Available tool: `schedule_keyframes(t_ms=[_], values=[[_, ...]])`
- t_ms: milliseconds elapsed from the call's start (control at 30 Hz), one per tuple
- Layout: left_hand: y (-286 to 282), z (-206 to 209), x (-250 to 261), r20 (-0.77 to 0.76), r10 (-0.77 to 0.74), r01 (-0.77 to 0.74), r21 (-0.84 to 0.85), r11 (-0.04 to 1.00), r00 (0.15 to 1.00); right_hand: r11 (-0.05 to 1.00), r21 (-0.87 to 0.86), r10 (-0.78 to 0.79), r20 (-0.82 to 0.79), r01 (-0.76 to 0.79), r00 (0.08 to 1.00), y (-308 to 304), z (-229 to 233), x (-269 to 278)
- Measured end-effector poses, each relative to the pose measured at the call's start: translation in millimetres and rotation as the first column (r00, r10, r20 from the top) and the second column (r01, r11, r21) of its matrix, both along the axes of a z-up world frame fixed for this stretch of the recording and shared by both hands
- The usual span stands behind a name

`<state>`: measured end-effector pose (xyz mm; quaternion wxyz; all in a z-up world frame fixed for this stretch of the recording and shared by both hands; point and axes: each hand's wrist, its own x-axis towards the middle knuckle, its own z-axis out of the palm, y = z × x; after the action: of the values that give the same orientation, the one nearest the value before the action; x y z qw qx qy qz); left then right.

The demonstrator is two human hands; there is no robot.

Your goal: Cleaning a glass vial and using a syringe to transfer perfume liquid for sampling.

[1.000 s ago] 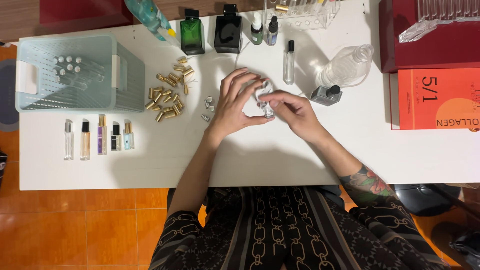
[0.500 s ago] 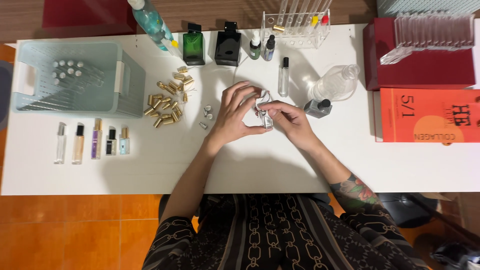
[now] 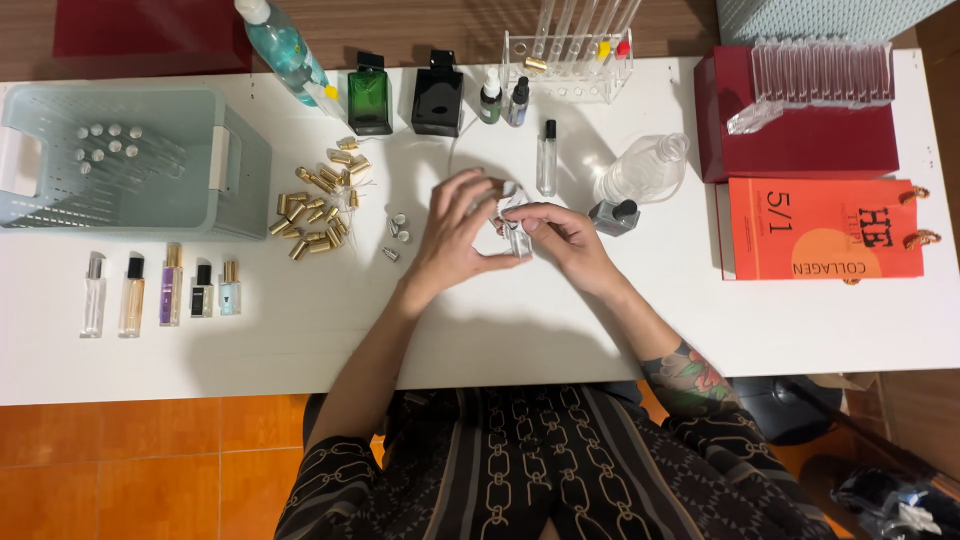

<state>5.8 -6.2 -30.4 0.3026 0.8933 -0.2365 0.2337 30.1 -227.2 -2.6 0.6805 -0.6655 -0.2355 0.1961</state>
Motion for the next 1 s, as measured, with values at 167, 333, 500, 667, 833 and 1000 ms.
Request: schedule_keyframes(t_ms=[167,333,500,667,833,1000], values=[[7.0,10.3,-1.5,-0.014,0.004,-0.005,-0.053,0.999,1.000,0.999,-0.002,0.047,-0.028,-0.047,0.999,-0.9,3.3,0.4],[6.0,9.9,-4.8,-0.054,-0.043,0.043,-0.001,0.999,0.998,0.999,0.023,-0.021,-0.104,0.024,0.994,-0.7,-3.3,-2.0],[13.7,24.8,-4.7,-0.104,0.109,-0.117,-0.076,0.990,0.989,0.986,0.037,0.160,-0.001,-0.160,0.987,-2.1,5.6,-1.2],[10.1,25.0,-2.8,-0.099,-0.056,0.048,-0.086,0.995,0.993,0.996,0.057,0.075,0.016,-0.076,0.997,2.3,0.8,-2.5],[8.1,19.7,-2.2,-0.104,-0.059,0.054,-0.050,0.997,0.993,0.999,0.046,0.016,-0.008,-0.016,1.000,-2.1,2.2,0.7],[16.4,22.0,-1.3,-0.167,0.011,-0.038,-0.159,0.987,0.986,0.986,0.043,0.162,-0.026,-0.160,0.986,-1.2,9.3,1.3]])
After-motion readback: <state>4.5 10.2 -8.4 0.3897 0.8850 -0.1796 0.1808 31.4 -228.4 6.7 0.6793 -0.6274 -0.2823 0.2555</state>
